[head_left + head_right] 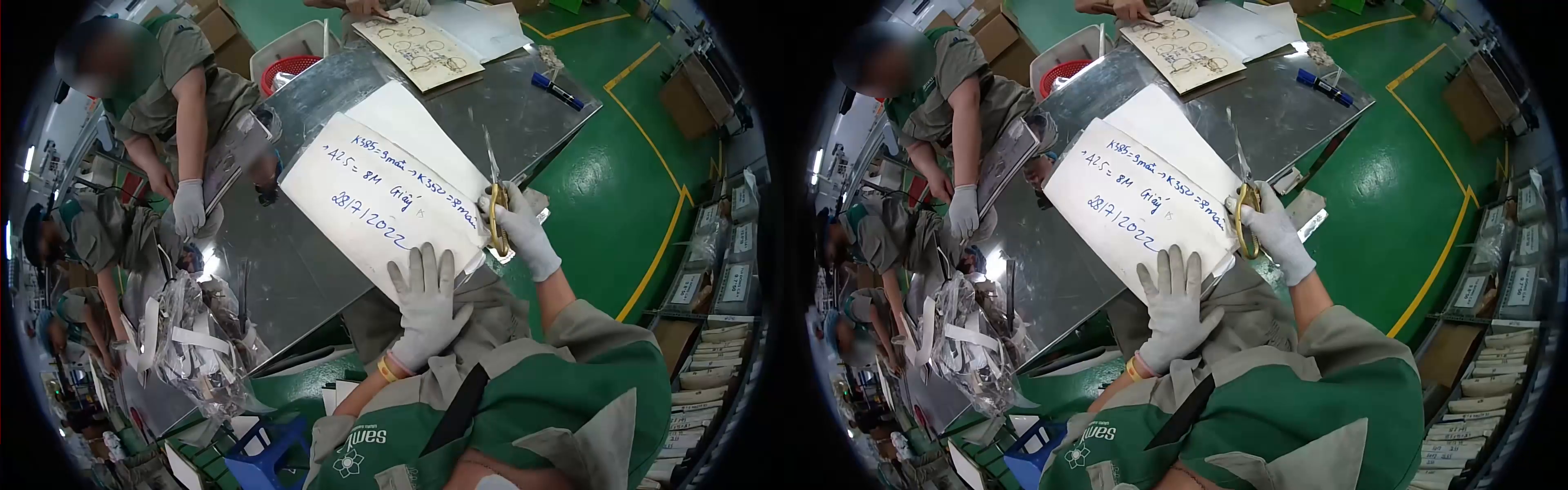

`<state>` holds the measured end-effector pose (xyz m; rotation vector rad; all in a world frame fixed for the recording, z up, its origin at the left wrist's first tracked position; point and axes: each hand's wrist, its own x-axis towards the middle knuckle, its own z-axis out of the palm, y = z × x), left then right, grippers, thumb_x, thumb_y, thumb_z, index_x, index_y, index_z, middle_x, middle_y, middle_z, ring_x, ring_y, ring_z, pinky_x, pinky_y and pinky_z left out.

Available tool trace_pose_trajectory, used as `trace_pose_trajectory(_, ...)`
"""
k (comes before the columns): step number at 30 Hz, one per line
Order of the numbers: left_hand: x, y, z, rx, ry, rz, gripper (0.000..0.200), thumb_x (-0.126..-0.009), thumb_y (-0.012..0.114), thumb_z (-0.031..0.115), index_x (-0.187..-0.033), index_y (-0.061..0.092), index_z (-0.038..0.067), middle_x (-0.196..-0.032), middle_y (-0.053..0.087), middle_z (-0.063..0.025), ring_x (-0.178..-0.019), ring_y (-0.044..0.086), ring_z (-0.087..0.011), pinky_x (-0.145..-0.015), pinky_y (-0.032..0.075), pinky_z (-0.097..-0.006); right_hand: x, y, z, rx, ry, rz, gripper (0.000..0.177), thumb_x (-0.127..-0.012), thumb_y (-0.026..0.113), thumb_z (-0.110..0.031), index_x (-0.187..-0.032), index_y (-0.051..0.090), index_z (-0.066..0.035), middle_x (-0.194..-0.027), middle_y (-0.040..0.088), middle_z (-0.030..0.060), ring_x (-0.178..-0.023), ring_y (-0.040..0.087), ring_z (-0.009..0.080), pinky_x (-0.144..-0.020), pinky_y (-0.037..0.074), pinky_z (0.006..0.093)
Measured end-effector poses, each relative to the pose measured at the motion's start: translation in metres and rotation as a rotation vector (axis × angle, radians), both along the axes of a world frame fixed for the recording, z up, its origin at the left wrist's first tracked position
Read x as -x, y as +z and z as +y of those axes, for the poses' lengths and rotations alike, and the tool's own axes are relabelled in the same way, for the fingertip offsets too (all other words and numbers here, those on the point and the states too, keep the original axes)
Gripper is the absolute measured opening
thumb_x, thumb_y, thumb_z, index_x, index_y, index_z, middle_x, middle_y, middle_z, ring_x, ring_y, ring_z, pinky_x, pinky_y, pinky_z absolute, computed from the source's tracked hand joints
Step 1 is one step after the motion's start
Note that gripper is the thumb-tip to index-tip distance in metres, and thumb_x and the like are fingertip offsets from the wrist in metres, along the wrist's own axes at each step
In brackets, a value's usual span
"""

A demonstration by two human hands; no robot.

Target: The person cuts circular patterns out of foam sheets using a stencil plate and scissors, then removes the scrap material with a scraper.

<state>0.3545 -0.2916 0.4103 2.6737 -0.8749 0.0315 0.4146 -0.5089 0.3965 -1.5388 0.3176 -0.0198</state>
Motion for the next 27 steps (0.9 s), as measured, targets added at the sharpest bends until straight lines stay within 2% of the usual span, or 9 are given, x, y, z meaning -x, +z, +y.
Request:
trace_pose_trajectory(3, -0.002, 0.006, -0.012, 0.059, -0.035, 0.042, 0.099, -0.071, 0.072, 0.043, -0.143, 0.027, -0.007, -0.146, 0.025, -0.0322, -0.137, 0.023, -0.0488, -0.109, 0.008, -0.0673, 0.000, 0.008, -0.003, 0.049, 0.034, 0.017, 0.033, -0.092, 0.064, -0.027, -0.110, 0.048, -0.004, -0.086, 0.051, 0.0004, -0.070, 0.052, 0.0070, -0.060, 0.046, 0.0224)
trace_pose_trajectory(6, -0.007, 0.005, -0.027, 0.150, -0.078, 0.046, 0.100, -0.072, 0.072, 0.041, -0.143, 0.023, -0.010, -0.147, 0.024, -0.0323, -0.139, 0.020, -0.0469, -0.112, 0.007, -0.0636, 0.003, 0.012, -0.011, -0.241, 0.080, 0.085, 0.046, -0.090, 0.066, -0.033, -0.116, 0.046, -0.001, -0.094, 0.052, 0.0039, -0.083, 0.053, 0.0099, -0.068, 0.049, 0.0256)
trace_pose_trajectory(10, -0.021, 0.002, -0.041, 0.276, -0.113, 0.112, 0.099, -0.076, 0.069, 0.036, -0.145, 0.015, -0.011, -0.149, 0.022, -0.0315, -0.141, 0.016, -0.0470, -0.113, 0.005, -0.0607, 0.006, 0.012, -0.011, -0.427, 0.068, 0.048, 0.041, -0.092, 0.065, -0.033, -0.112, 0.045, -0.003, -0.091, 0.050, 0.0020, -0.080, 0.054, 0.0095, -0.067, 0.050, 0.0256)
trace_pose_trajectory(14, -0.031, 0.002, -0.040, 0.514, -0.141, 0.260, 0.094, -0.080, 0.067, 0.025, -0.146, 0.011, -0.011, -0.149, 0.021, -0.0322, -0.142, 0.015, -0.0470, -0.115, 0.004, -0.0579, 0.004, 0.006, -0.008, -0.172, 0.031, 0.079, 0.043, -0.093, 0.063, -0.032, -0.118, 0.045, -0.001, -0.096, 0.053, 0.0049, -0.078, 0.055, 0.0106, -0.067, 0.051, 0.0260)
trace_pose_trajectory(15, -0.031, 0.004, -0.037, 0.540, -0.138, 0.263, 0.086, -0.083, 0.063, 0.014, -0.147, 0.011, -0.010, -0.151, 0.021, -0.0304, -0.144, 0.017, -0.0415, -0.117, 0.010, -0.0517, 0.003, 0.007, -0.006, -0.132, 0.031, 0.088, 0.044, -0.092, 0.063, -0.031, -0.119, 0.045, -0.001, -0.097, 0.054, 0.0055, -0.079, 0.055, 0.0107, -0.068, 0.050, 0.0263)
trace_pose_trajectory(18, -0.033, 0.011, -0.023, 1.032, -0.002, 0.678, 0.077, -0.086, 0.055, 0.003, -0.148, 0.012, -0.008, -0.152, 0.022, -0.0269, -0.144, 0.020, -0.0345, -0.116, 0.019, -0.0439, 0.003, 0.010, -0.005, -0.017, 0.013, 0.106, 0.046, -0.091, 0.063, -0.029, -0.121, 0.045, 0.001, -0.098, 0.055, 0.0073, -0.082, 0.055, 0.0112, -0.072, 0.050, 0.0270)
trace_pose_trajectory(20, -0.031, 0.019, -0.008, 1.328, 0.161, 0.762, 0.067, -0.089, 0.046, -0.003, -0.149, 0.015, -0.005, -0.153, 0.024, -0.0224, -0.143, 0.026, -0.0282, -0.113, 0.026, -0.0360, 0.003, 0.015, -0.004, 0.034, 0.018, 0.080, 0.049, -0.088, 0.066, -0.029, -0.120, 0.045, 0.002, -0.097, 0.055, 0.0069, -0.083, 0.054, 0.0110, -0.073, 0.049, 0.0272)
trace_pose_trajectory(24, -0.033, 0.018, 0.032, 1.381, 0.568, 0.430, 0.058, -0.093, 0.044, 0.003, -0.146, 0.023, -0.004, -0.148, 0.032, -0.0180, -0.134, 0.038, -0.0258, -0.111, 0.030, -0.0364, 0.005, 0.020, -0.005, 0.027, 0.051, 0.027, 0.055, -0.079, 0.075, -0.029, -0.116, 0.046, 0.001, -0.093, 0.053, 0.0044, -0.082, 0.051, 0.0102, -0.071, 0.046, 0.0258)
trace_pose_trajectory(27, -0.039, 0.018, 0.061, 1.618, 0.674, 0.482, 0.057, -0.096, 0.044, 0.007, -0.146, 0.020, -0.003, -0.143, 0.032, -0.0204, -0.131, 0.037, -0.0290, -0.110, 0.034, -0.0404, 0.006, 0.026, -0.003, 0.036, 0.070, 0.014, 0.051, -0.076, 0.075, -0.022, -0.113, 0.047, 0.000, -0.090, 0.052, 0.0034, -0.081, 0.050, 0.0096, -0.071, 0.046, 0.0250)
